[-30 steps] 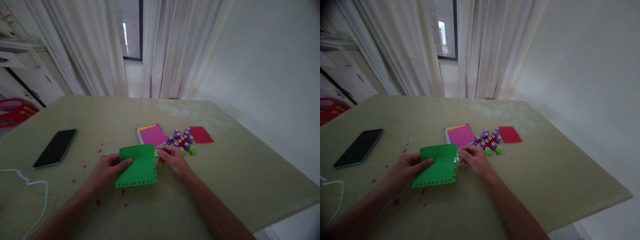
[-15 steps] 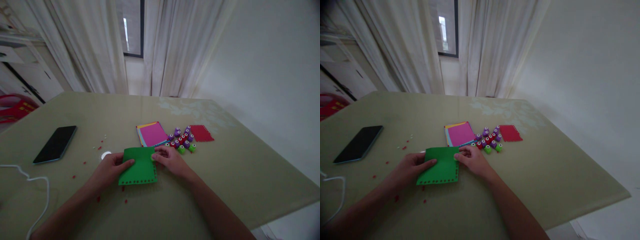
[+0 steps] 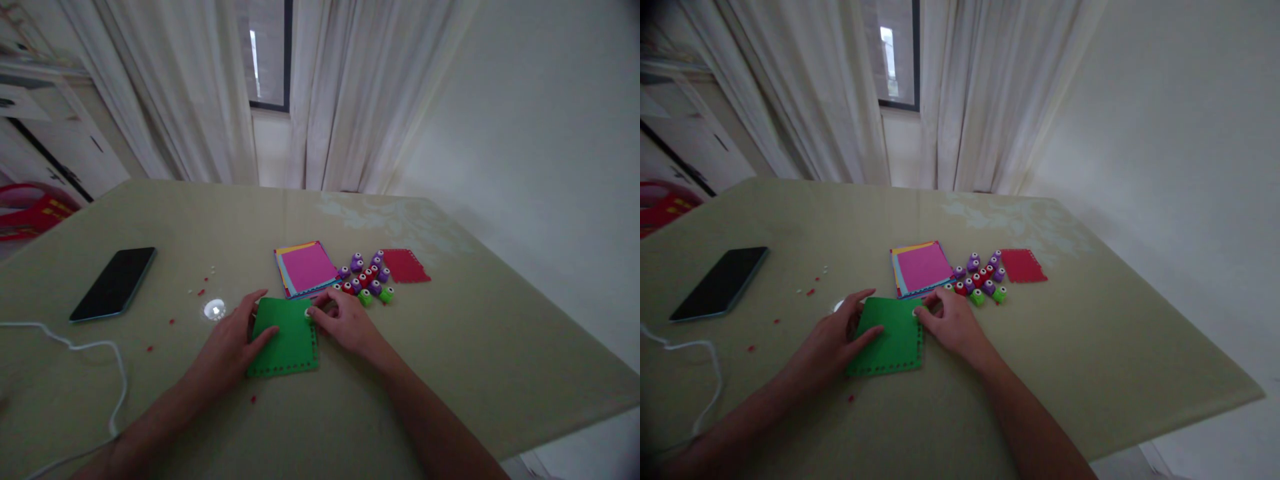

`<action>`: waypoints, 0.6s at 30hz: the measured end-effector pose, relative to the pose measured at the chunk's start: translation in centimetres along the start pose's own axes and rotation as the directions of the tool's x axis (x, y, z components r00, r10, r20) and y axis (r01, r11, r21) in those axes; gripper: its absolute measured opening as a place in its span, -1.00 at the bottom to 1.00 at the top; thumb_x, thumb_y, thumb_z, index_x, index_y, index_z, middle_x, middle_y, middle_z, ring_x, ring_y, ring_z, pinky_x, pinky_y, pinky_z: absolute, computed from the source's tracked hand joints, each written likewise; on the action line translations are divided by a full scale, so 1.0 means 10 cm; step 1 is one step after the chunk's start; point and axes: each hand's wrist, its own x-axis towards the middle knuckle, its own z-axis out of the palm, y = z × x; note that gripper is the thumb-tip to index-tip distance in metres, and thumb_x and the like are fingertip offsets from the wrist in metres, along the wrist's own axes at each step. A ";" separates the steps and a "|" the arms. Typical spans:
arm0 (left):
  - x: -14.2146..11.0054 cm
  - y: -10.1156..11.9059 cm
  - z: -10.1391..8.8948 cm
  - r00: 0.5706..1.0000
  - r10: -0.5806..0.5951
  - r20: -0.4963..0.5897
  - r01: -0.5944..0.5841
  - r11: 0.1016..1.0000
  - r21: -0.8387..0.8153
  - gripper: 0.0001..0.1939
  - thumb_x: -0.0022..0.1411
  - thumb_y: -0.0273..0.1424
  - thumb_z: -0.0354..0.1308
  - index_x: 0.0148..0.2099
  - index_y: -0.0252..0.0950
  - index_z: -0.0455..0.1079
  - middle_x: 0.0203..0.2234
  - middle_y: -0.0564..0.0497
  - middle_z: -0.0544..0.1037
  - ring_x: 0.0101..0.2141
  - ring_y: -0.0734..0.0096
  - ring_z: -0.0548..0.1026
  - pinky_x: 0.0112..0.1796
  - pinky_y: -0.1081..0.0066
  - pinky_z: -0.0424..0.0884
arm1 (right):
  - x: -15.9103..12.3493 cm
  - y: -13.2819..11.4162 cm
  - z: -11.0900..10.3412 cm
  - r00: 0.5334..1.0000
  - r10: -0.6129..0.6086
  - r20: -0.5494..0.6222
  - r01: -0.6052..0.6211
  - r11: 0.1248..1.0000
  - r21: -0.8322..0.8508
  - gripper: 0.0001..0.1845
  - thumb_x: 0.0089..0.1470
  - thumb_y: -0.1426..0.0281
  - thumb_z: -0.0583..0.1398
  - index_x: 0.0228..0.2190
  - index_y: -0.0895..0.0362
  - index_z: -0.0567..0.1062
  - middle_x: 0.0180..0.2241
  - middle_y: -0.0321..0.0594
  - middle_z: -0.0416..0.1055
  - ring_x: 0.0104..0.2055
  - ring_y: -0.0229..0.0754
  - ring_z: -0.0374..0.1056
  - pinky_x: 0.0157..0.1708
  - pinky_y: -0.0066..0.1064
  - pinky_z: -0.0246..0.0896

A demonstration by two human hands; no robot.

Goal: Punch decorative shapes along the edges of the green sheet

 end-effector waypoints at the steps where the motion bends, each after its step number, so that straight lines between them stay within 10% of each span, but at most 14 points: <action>1: 0.00 -0.01 0.00 0.996 0.064 -0.060 -0.059 0.995 0.078 -0.33 0.35 -0.16 0.22 0.40 -0.22 0.18 0.06 -0.21 0.59 0.00 -0.01 0.58 0.00 0.01 0.51 | 0.00 0.00 -0.01 1.000 -0.022 -0.004 0.022 0.999 -0.032 -0.82 0.18 0.27 0.35 -0.34 0.12 0.54 -0.36 -0.20 0.55 -0.42 -0.20 0.39 -0.41 -0.38 0.24; 4: 0.01 -0.03 -0.06 0.963 0.248 -0.105 -0.214 0.942 0.260 -0.35 0.33 -0.14 0.26 0.39 -0.15 0.24 0.31 -0.23 0.38 0.26 -0.14 0.36 0.21 -0.17 0.30 | -0.01 -0.02 -0.05 0.998 -0.062 -0.001 0.062 0.993 -0.097 -0.83 0.19 0.31 0.34 -0.38 0.13 0.55 -0.36 -0.20 0.55 -0.38 -0.20 0.41 -0.37 -0.38 0.27; 11: 0.04 -0.05 -0.24 0.871 0.299 0.389 -0.402 0.889 0.217 -0.37 0.30 -0.02 0.29 0.37 0.07 0.34 0.39 -0.04 0.35 0.35 -0.14 0.29 0.32 -0.23 0.09 | -0.03 -0.08 -0.09 0.992 -0.102 0.069 0.104 0.994 -0.027 -0.82 0.15 0.33 0.41 -0.23 0.14 0.61 -0.27 -0.22 0.57 -0.30 -0.21 0.47 -0.28 -0.40 0.36; 18: 0.06 -0.16 -0.19 0.838 0.314 0.447 -0.435 0.878 0.200 -0.41 0.34 -0.01 0.26 0.37 0.17 0.33 0.44 0.04 0.28 0.39 -0.08 0.23 0.35 -0.26 -0.04 | -0.03 -0.07 -0.11 0.986 -0.128 0.107 0.133 0.990 -0.042 -0.84 0.16 0.37 0.41 -0.20 0.13 0.63 -0.25 -0.22 0.55 -0.28 -0.21 0.47 -0.26 -0.39 0.38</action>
